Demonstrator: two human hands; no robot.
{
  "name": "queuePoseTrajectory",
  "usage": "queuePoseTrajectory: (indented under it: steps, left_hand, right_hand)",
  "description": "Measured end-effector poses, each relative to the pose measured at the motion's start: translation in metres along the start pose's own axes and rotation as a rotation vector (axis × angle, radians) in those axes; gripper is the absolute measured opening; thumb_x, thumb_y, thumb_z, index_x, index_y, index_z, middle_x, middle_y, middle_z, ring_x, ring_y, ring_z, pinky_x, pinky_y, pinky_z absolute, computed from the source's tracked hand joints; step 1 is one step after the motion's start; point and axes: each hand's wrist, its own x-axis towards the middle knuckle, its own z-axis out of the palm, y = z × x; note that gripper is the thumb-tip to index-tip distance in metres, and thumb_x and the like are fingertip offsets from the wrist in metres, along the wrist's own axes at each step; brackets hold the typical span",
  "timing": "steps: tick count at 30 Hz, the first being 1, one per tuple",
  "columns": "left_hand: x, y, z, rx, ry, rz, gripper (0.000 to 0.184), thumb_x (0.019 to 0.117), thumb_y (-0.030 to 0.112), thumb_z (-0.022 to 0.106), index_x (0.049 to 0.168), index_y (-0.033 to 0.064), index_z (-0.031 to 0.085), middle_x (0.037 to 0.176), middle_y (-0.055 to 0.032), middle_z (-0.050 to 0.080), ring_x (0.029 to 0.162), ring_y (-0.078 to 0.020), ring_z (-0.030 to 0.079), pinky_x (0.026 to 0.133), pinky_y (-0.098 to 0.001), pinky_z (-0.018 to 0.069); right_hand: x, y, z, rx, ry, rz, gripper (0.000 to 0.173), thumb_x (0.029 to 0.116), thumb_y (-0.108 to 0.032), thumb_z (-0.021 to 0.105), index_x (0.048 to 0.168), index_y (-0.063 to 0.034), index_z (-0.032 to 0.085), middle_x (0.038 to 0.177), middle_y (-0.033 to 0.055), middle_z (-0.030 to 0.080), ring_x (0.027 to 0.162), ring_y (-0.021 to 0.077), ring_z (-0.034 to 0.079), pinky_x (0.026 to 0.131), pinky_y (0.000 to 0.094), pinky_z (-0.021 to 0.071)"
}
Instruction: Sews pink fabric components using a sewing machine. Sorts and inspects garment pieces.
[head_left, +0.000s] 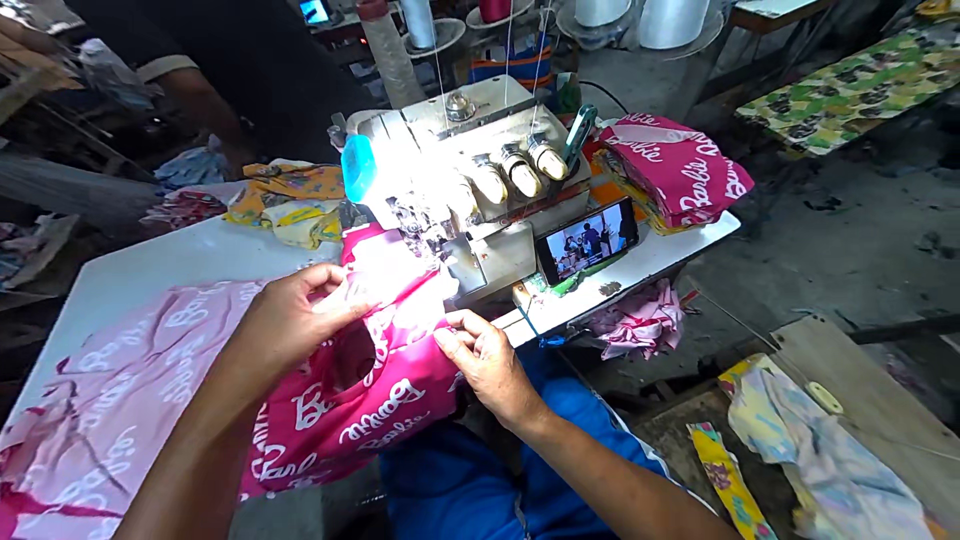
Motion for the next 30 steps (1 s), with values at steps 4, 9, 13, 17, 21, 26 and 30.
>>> queuePoseTrajectory:
  steps: [4,9,13,17,21,26,30]
  left_hand:
    - [-0.003,0.007,-0.005,-0.118,0.055,-0.089,0.008,0.1010,0.010,0.062,0.100,0.0030,0.066,0.078,0.0022,0.061,0.066,0.0006,0.053,0.064,-0.0181,0.0459]
    - [-0.004,0.009,-0.004,-0.388,-0.060,-0.267,0.029,0.1093,0.025,0.047,0.092,0.0147,0.068,0.070,0.0076,0.065,0.058,0.0030,0.058,0.053,-0.0135,0.0475]
    - [0.001,0.013,-0.001,-0.335,-0.035,-0.240,0.029,0.1091,0.023,0.048,0.086,0.0133,0.063,0.065,0.0080,0.056,0.053,0.0037,0.049,0.051,-0.0126,0.0407]
    - [0.002,0.025,0.002,-0.199,0.063,-0.097,0.019,0.1069,0.014,0.051,0.100,0.0059,0.067,0.078,0.0036,0.063,0.068,0.0011,0.057,0.065,-0.0181,0.0492]
    - [-0.054,0.044,0.041,0.392,0.247,0.482,0.022,0.1003,0.015,0.056,0.098,-0.0008,0.071,0.083,-0.0160,0.067,0.067,-0.0295,0.065,0.057,-0.0442,0.0525]
    - [-0.088,0.046,0.089,0.563,0.310,0.454,0.027,0.1022,0.021,0.055,0.098,0.0070,0.078,0.073,-0.0108,0.067,0.053,-0.0232,0.060,0.044,-0.0320,0.0423]
    - [-0.067,0.056,0.088,0.571,0.330,0.358,0.026,0.1016,0.020,0.056,0.102,0.0081,0.079,0.073,-0.0092,0.067,0.054,-0.0213,0.059,0.045,-0.0304,0.0401]
  right_hand:
    - [0.000,0.000,-0.001,-0.008,-0.003,0.004,0.020,0.1035,-0.010,0.057,0.115,0.0032,0.065,0.087,0.0049,0.070,0.079,0.0018,0.064,0.076,0.0193,0.0527]
    - [0.000,-0.001,0.001,-0.003,0.000,0.014,0.019,0.1030,-0.010,0.059,0.116,0.0022,0.067,0.088,0.0055,0.071,0.080,0.0027,0.065,0.076,0.0197,0.0533]
    - [0.000,-0.001,-0.001,-0.013,0.011,0.013,0.019,0.1028,-0.010,0.059,0.115,0.0013,0.067,0.088,0.0053,0.071,0.081,0.0040,0.066,0.078,0.0214,0.0543]
    - [0.001,0.001,-0.003,-0.044,0.013,0.007,0.019,0.1031,-0.012,0.059,0.117,-0.0014,0.067,0.086,0.0031,0.072,0.080,0.0042,0.067,0.076,0.0226,0.0549]
    - [-0.002,0.005,-0.009,-0.059,0.023,0.001,0.019,0.1024,-0.009,0.058,0.116,-0.0009,0.068,0.084,0.0017,0.069,0.077,0.0030,0.065,0.073,0.0211,0.0547]
    - [-0.015,0.004,-0.021,-0.049,-0.019,0.020,0.022,0.1015,-0.007,0.057,0.118,0.0029,0.067,0.092,0.0019,0.074,0.083,0.0020,0.069,0.077,0.0189,0.0574]
    - [-0.007,0.002,-0.021,-0.034,-0.023,-0.017,0.021,0.0999,-0.004,0.059,0.116,0.0054,0.067,0.094,0.0021,0.075,0.083,-0.0004,0.069,0.078,0.0155,0.0572]
